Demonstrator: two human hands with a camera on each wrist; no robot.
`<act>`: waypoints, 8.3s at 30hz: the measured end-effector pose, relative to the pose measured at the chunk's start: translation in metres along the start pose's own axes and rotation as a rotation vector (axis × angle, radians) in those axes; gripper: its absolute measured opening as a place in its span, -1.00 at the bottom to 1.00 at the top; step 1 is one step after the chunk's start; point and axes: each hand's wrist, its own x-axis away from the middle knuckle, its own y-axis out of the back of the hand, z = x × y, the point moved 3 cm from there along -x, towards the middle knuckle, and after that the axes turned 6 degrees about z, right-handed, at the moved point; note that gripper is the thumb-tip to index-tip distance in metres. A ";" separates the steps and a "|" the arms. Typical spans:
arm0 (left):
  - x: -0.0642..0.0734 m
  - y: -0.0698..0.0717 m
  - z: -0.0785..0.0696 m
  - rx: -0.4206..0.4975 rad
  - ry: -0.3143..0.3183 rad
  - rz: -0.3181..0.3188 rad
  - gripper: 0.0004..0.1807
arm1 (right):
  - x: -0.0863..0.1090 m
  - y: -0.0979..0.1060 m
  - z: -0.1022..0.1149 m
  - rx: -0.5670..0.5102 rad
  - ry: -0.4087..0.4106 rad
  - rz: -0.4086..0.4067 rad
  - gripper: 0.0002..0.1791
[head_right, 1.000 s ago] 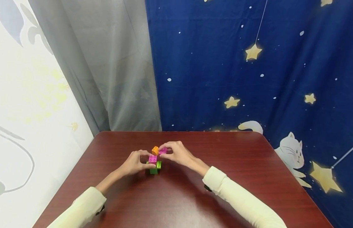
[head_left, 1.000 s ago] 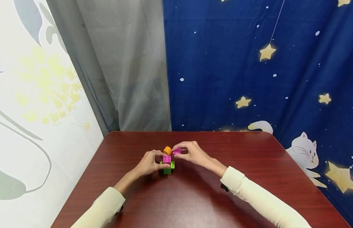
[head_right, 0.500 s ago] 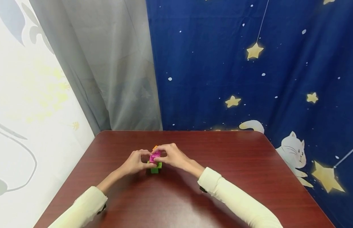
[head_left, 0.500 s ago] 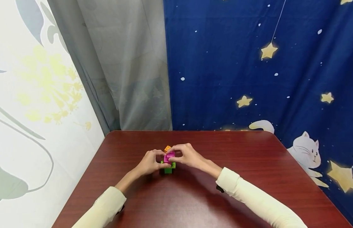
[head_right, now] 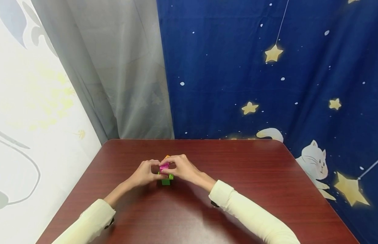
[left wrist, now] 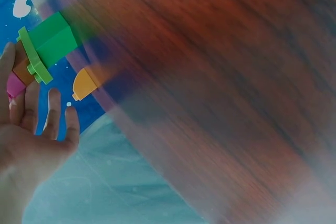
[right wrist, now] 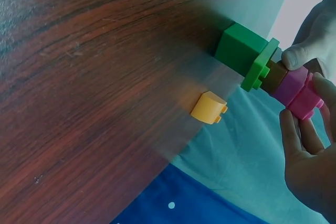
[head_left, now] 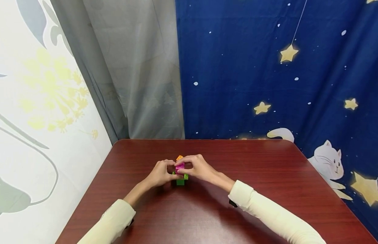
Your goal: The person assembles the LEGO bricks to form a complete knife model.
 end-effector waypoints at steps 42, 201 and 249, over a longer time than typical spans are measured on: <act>0.001 0.010 -0.025 -0.093 -0.133 -0.113 -0.62 | 0.013 -0.013 -0.014 -0.010 -0.146 -0.063 -0.28; -0.005 0.034 -0.020 -0.117 -0.006 -0.031 -0.44 | -0.004 -0.015 -0.026 -0.259 0.031 -0.195 -0.39; -0.016 -0.015 -0.026 0.185 0.004 0.011 -0.29 | 0.042 0.000 -0.042 -0.393 -0.191 -0.104 -0.46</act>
